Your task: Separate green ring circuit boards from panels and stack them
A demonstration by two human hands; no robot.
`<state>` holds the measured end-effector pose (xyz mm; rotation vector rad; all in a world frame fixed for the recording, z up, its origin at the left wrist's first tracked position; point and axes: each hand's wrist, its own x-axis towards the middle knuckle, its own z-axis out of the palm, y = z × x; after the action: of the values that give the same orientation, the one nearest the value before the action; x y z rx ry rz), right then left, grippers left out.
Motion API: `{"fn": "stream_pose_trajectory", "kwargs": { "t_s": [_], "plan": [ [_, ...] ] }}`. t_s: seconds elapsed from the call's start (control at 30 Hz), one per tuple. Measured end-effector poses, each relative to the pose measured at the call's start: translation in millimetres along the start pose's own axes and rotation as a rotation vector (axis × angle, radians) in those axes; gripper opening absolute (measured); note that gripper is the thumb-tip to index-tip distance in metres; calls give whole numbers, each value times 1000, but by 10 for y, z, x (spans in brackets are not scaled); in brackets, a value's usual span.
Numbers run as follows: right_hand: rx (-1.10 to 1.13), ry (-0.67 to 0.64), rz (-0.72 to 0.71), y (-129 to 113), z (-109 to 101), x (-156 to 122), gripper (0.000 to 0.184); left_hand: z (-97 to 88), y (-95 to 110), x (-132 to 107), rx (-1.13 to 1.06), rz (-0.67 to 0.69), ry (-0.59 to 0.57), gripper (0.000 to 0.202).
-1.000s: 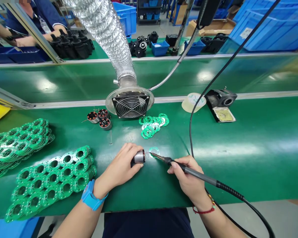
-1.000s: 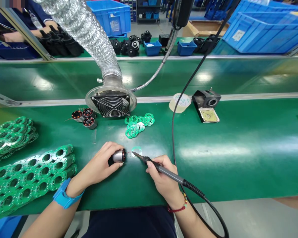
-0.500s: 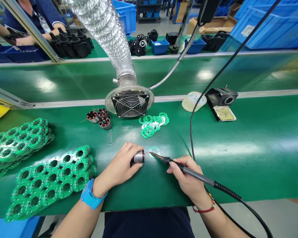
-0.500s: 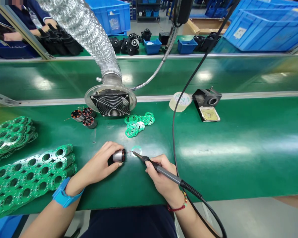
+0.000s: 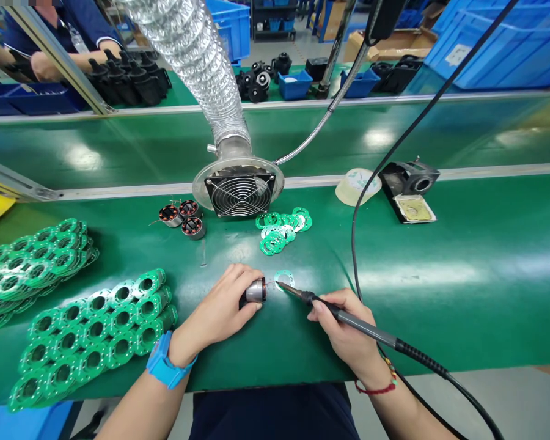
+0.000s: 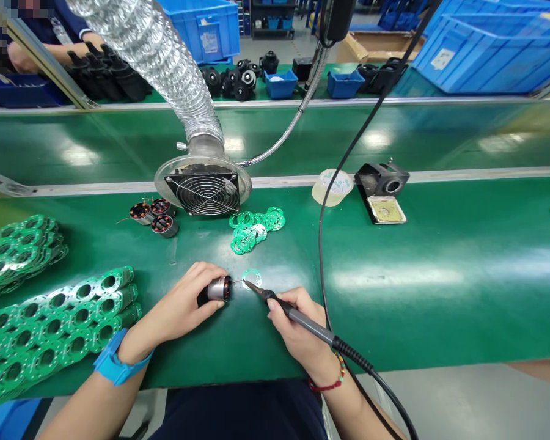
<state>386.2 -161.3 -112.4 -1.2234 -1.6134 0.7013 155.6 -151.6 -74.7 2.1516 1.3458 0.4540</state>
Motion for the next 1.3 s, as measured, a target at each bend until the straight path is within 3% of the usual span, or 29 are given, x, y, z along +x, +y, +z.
{"fn": "stream_pose_trajectory", "kwargs": {
  "t_s": [0.23, 0.4, 0.63, 0.77, 0.93, 1.17, 1.3],
  "plan": [
    [-140, 38, -72, -18, 10, -26, 17, -3, -3, 1, 3, 5, -2, 32],
    [-117, 49, -133, 10, 18, -53, 10, 1, -11, 2, 6, 2, -7, 31],
    [-115, 131, -98, 149, 8, -139, 10, 3, -15, 5, 1, -6, -10, 30],
    [-177, 156, -180, 90, -4, -89, 10, 7, -19, 6, 14, -4, -9, 30],
    [-140, 44, -283, -10, -58, -3, 18, 12, -31, 12, 14, 1, -13, 32],
    [-90, -228, -247, 8, -211, 94, 45, 19, -35, 15, 24, -5, -7, 32],
    [-74, -252, -258, 18, -203, 160, 39, 33, -31, 18, 5, -17, 15, 31]
  ]
}}
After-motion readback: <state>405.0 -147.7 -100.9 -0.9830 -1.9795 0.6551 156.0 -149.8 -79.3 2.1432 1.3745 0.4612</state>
